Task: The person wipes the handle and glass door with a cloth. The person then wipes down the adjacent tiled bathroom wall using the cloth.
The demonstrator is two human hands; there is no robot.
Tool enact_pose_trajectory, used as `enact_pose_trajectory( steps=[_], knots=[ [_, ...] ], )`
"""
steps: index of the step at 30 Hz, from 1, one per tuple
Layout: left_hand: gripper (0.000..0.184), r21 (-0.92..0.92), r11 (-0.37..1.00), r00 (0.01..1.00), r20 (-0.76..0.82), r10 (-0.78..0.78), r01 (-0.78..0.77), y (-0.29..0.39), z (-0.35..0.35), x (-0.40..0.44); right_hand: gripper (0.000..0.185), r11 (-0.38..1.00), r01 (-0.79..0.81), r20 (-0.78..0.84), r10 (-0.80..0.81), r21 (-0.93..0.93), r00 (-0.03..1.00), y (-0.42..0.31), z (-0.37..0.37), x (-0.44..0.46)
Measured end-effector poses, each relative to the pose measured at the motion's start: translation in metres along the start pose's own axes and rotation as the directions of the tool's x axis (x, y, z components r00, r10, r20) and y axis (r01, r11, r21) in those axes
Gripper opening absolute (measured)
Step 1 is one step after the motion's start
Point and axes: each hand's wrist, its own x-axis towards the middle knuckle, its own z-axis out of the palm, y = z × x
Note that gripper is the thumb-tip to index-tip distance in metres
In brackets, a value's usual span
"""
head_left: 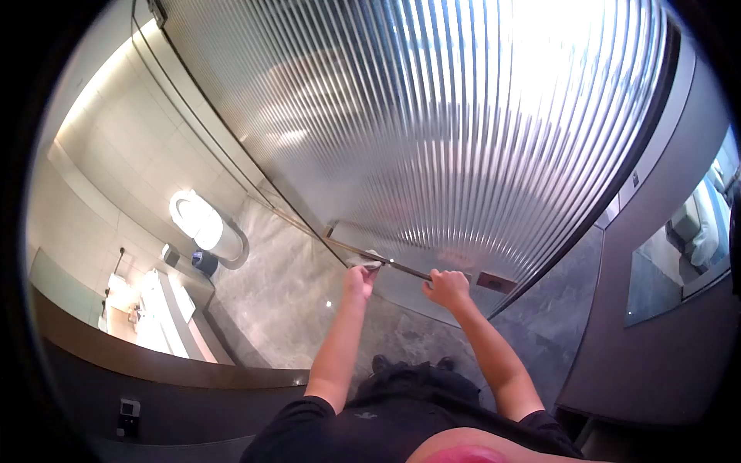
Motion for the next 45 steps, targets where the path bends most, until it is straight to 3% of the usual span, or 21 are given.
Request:
enact_pose_trajectory(
  steps=[2,3,4,5,6,8,11,17,20,23,26,30,33,34,37,38,41,42,45],
  knots=[
    [0.058,0.072,0.995,0.996,-0.06,0.072,-0.068,-0.046,0.009,-0.006,0.04,0.999,-0.006,-0.034,0.004,-0.039,0.999,0.027,0.002,-0.024],
    [0.055,0.067,0.977,0.979,0.001,0.202,-0.202,-0.005,0.031,0.05,0.04,0.998,0.044,-0.104,-0.048,-0.046,0.993,0.02,-0.013,0.036],
    [0.053,0.01,0.962,0.96,0.068,0.271,-0.272,-0.011,0.065,0.094,0.04,0.993,0.042,-0.147,-0.058,-0.108,0.987,0.038,-0.042,0.067],
    [0.052,0.069,0.959,0.959,-0.05,0.279,-0.275,-0.024,0.052,0.066,0.039,0.995,0.012,-0.09,-0.021,-0.097,0.996,0.029,-0.036,0.043],
    [0.052,0.225,0.945,0.937,-0.202,0.285,-0.239,-0.006,0.008,0.01,0.039,1.0,0.001,-0.016,-0.001,0.001,1.0,-0.008,-0.002,0.003],
    [0.049,0.205,0.961,0.956,-0.186,0.226,-0.187,-0.028,0.001,0.03,0.038,0.999,0.011,-0.012,-0.011,-0.049,1.0,0.005,-0.006,0.0],
    [0.042,0.197,0.963,0.921,-0.309,0.239,-0.184,-0.014,0.023,0.02,0.037,0.998,0.037,-0.053,-0.04,-0.049,0.998,-0.008,-0.005,0.0],
    [0.029,0.227,0.964,0.923,-0.382,-0.041,0.137,-0.005,-0.012,0.083,0.035,0.998,0.057,-0.093,-0.058,-0.011,0.994,-0.014,0.001,0.005],
    [0.027,0.127,0.988,0.944,-0.329,-0.039,0.085,-0.01,0.001,0.072,0.035,0.997,0.04,-0.024,-0.042,-0.059,0.999,-0.016,-0.006,0.001],
    [0.025,0.098,0.992,0.95,-0.296,0.102,-0.076,-0.022,0.012,0.063,0.034,0.997,0.011,0.006,-0.011,-0.07,1.0,-0.019,-0.009,0.002],
    [0.03,0.073,0.997,0.983,-0.175,0.047,-0.034,-0.023,0.006,0.068,0.033,0.999,0.005,-0.034,-0.007,-0.051,0.999,-0.02,-0.011,0.002],
    [0.033,0.005,0.998,0.973,-0.222,0.067,-0.067,-0.015,0.019,0.053,0.032,0.999,-0.034,-0.004,0.034,-0.036,0.999,-0.027,-0.01,-0.002],
    [0.031,-0.033,0.999,0.984,-0.177,0.035,-0.042,-0.024,0.003,0.069,0.033,0.998,-0.026,-0.001,0.026,-0.05,1.0,-0.021,-0.01,-0.001],
    [0.032,-0.019,0.995,0.991,-0.096,0.097,-0.099,-0.024,0.008,0.061,0.033,0.998,-0.027,0.005,0.028,-0.05,1.0,-0.02,-0.01,-0.001],
    [0.035,-0.017,0.999,0.984,-0.173,0.047,-0.05,-0.019,0.02,0.049,0.033,0.999,-0.028,-0.025,0.027,-0.038,0.999,-0.017,-0.003,0.003],
    [0.039,0.041,0.999,0.959,-0.281,0.037,-0.026,-0.018,0.019,0.054,0.033,0.999,-0.03,-0.031,0.029,-0.03,0.999,-0.017,0.002,-0.001],
    [0.044,0.102,0.991,0.962,-0.268,-0.058,0.088,-0.002,0.038,0.043,0.033,0.999,-0.033,-0.026,0.032,-0.038,0.999,-0.018,-0.008,0.0],
    [0.045,0.078,0.99,0.982,-0.157,-0.108,0.121,-0.002,0.023,0.053,0.033,0.998,-0.02,-0.042,0.018,-0.052,0.999,-0.017,-0.006,0.001],
    [0.035,0.11,0.988,0.986,-0.14,-0.095,0.11,-0.008,0.006,0.071,0.031,1.0,-0.024,-0.071,0.023,-0.018,0.997,-0.017,-0.006,0.001]
  ],
)
